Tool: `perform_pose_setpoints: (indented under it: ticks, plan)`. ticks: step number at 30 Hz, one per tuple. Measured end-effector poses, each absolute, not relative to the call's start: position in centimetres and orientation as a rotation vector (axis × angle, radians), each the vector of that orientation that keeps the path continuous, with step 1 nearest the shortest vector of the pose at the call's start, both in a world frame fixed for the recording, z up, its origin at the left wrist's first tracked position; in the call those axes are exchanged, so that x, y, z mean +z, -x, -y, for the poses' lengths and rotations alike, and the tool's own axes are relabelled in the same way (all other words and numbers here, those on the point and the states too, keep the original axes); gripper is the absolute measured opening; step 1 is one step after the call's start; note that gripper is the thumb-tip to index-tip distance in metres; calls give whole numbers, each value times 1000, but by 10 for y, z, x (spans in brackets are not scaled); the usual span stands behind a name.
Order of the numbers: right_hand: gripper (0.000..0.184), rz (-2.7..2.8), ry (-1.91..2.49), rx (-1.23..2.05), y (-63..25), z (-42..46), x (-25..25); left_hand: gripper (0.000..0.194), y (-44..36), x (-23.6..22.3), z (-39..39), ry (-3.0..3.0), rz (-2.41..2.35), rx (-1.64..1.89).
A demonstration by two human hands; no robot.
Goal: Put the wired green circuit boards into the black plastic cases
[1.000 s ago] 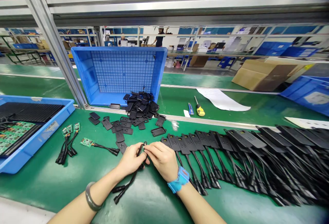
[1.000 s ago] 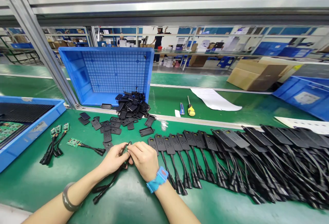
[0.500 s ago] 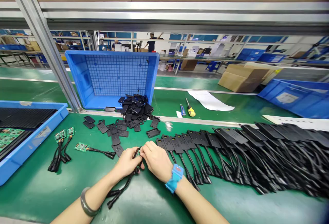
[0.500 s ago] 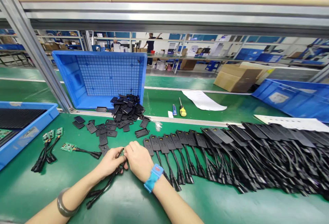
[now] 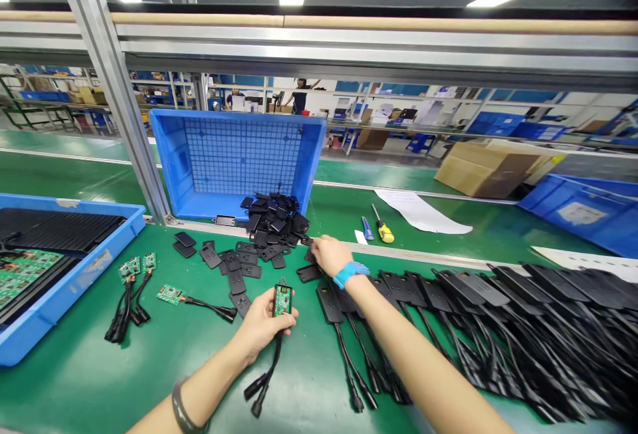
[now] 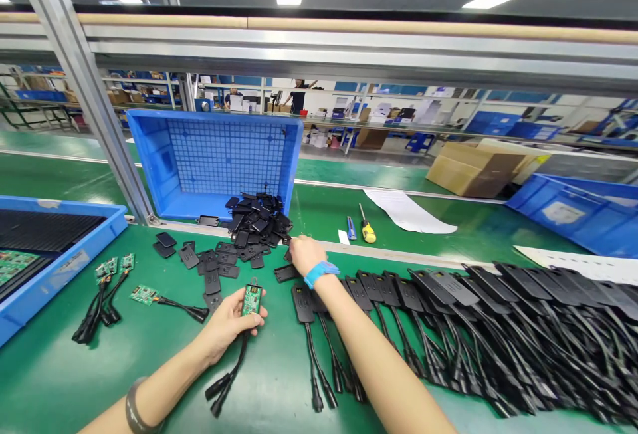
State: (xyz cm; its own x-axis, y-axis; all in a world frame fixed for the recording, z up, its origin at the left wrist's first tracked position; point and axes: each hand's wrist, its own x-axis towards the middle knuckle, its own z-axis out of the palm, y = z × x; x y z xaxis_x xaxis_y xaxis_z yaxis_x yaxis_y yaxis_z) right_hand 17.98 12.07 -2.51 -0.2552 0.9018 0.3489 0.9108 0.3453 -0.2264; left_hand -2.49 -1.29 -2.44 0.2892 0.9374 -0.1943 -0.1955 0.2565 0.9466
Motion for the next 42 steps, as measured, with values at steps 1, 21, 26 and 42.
perform_pose_setpoints:
  ticks: [1,21,26,42]
  plan:
    - [12,2249,1511,-11,-161,-121,-24,55,25,-25,13,-988,-942,968]
    - [35,1450,1046,1144,-137,-18,-4,61,31,-28,14,-1013,-784,931]
    - [32,1414,1078,1198,-135,0,-25,59,30,-33,14,-1108,-770,878]
    - [44,1484,1203,1110,-130,3,-35,37,21,-33,21,-1339,-976,793]
